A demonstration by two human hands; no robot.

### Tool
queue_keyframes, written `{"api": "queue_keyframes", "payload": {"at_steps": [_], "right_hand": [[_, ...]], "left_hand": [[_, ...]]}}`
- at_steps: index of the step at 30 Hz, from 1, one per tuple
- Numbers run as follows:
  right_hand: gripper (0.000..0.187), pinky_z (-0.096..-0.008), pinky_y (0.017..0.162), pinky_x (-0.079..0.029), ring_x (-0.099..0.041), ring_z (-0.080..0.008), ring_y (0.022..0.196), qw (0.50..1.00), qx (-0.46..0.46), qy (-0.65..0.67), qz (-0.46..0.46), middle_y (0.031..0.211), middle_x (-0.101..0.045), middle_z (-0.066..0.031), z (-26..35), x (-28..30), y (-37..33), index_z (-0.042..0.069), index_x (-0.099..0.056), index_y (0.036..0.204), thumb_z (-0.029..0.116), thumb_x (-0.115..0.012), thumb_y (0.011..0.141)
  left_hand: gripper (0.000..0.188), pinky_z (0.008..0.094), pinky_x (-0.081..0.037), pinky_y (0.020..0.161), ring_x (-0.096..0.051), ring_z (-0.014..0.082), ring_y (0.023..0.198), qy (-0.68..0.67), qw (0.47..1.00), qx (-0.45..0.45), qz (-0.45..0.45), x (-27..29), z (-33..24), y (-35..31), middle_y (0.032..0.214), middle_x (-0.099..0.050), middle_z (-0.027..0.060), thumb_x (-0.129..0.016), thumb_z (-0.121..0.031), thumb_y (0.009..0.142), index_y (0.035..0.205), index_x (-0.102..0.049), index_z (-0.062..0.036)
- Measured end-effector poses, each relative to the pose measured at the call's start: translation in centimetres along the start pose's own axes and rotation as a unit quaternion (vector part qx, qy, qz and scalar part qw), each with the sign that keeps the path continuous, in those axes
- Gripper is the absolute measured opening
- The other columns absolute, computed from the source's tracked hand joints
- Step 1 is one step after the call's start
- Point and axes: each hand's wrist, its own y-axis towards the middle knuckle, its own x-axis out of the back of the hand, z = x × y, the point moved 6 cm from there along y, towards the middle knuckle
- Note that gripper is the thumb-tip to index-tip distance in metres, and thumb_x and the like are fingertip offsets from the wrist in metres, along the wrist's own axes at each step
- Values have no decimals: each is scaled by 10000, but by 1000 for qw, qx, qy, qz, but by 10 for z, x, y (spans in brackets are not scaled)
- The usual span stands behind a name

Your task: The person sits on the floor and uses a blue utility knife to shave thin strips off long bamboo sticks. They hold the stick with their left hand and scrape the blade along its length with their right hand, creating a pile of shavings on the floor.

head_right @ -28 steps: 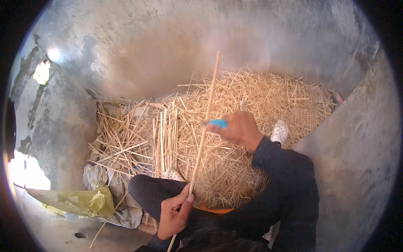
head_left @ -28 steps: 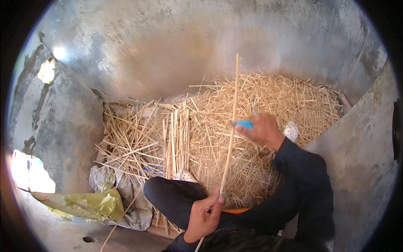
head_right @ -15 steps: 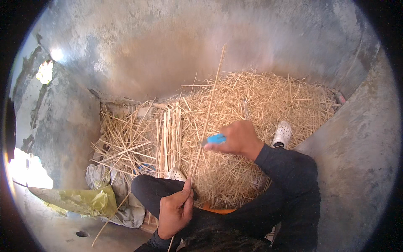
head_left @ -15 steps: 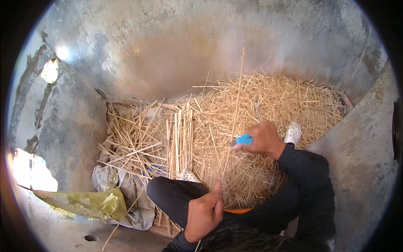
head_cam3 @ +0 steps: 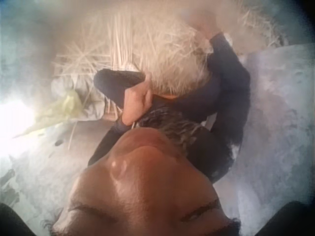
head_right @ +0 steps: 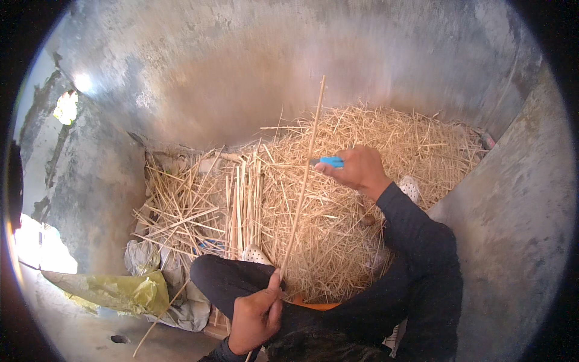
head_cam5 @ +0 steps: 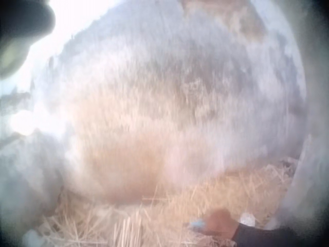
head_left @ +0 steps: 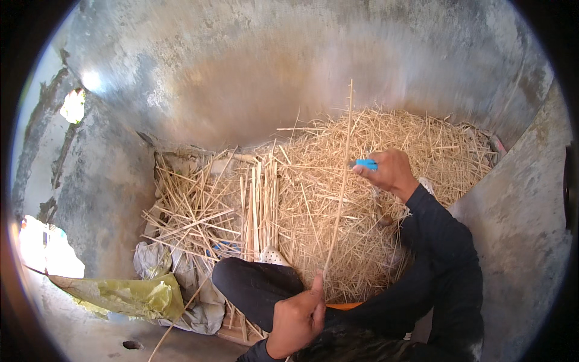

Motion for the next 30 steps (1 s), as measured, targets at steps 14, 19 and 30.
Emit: {"api": "queue_keyframes", "payload": {"at_steps": [14, 19, 30], "right_hand": [[917, -445, 464, -429, -567, -279, 479, 987, -126, -98, 8, 511, -534, -129, -79, 27, 89, 21, -560, 531, 867, -299, 769], [905, -492, 630, -478, -654, -388, 692, 950, -244, -149, -125, 719, -644, -253, -174, 62, 117, -27, -673, 713, 806, -332, 812], [837, -444, 511, -406, -492, -263, 464, 955, -271, 14, 121, 480, -481, -139, -97, -61, -36, -12, -554, 541, 765, -424, 826]], "left_hand": [[158, 458, -422, 526, -554, 418, 597, -52, 998, -23, -32, 10, -13, -11, 643, -517, 223, -571, -67, 846, 711, -525, 0], [110, 432, -406, 517, -525, 405, 567, -112, 994, -2, 16, 12, -14, -26, 659, -509, 222, -549, -13, 800, 695, -518, 0], [384, 187, -312, 387, -384, 33, 436, -483, 849, 214, -19, 12, 66, -1, 585, -457, -34, -506, -175, 988, 1358, -493, -75]]}}
